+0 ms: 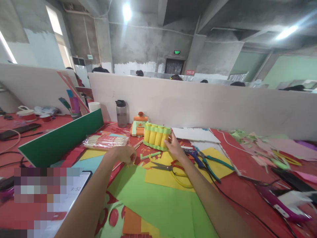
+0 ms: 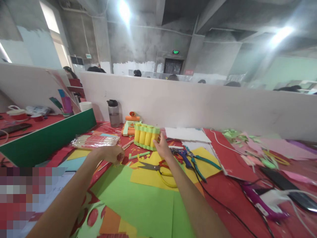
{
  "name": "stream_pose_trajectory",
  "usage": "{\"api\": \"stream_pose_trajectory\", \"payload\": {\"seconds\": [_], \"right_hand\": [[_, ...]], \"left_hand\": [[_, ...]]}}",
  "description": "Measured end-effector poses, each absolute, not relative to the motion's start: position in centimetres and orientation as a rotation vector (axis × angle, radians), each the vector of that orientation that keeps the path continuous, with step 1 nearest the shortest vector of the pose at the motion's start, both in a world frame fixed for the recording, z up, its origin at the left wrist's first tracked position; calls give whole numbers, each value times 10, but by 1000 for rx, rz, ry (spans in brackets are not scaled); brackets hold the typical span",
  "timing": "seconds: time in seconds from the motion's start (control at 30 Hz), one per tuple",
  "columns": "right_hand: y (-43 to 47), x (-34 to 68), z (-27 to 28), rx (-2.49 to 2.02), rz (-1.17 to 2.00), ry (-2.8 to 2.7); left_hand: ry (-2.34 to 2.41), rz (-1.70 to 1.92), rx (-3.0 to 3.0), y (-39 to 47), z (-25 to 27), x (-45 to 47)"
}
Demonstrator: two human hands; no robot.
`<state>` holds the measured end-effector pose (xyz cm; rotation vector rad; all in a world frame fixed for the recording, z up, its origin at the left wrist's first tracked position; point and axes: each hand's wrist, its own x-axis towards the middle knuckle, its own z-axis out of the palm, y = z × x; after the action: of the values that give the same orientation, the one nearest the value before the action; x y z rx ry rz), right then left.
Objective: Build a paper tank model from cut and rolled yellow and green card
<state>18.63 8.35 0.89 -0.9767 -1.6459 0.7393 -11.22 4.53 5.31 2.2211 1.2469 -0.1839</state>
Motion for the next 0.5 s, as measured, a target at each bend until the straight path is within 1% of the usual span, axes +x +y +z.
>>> {"api": "stream_pose_trajectory", "payload": {"seconds": [0.2, 0.37, 0.5], "right_hand": [[82, 188, 10, -980, 801, -1631], [79, 188, 14, -993, 819, -1603], [77, 189, 16, -1018, 824, -1602]], "left_hand": [[1263, -55, 2273, 41, 61, -111], [1231, 133, 2414, 34, 74, -101], [1268, 189, 2486, 30, 78, -94]]}}
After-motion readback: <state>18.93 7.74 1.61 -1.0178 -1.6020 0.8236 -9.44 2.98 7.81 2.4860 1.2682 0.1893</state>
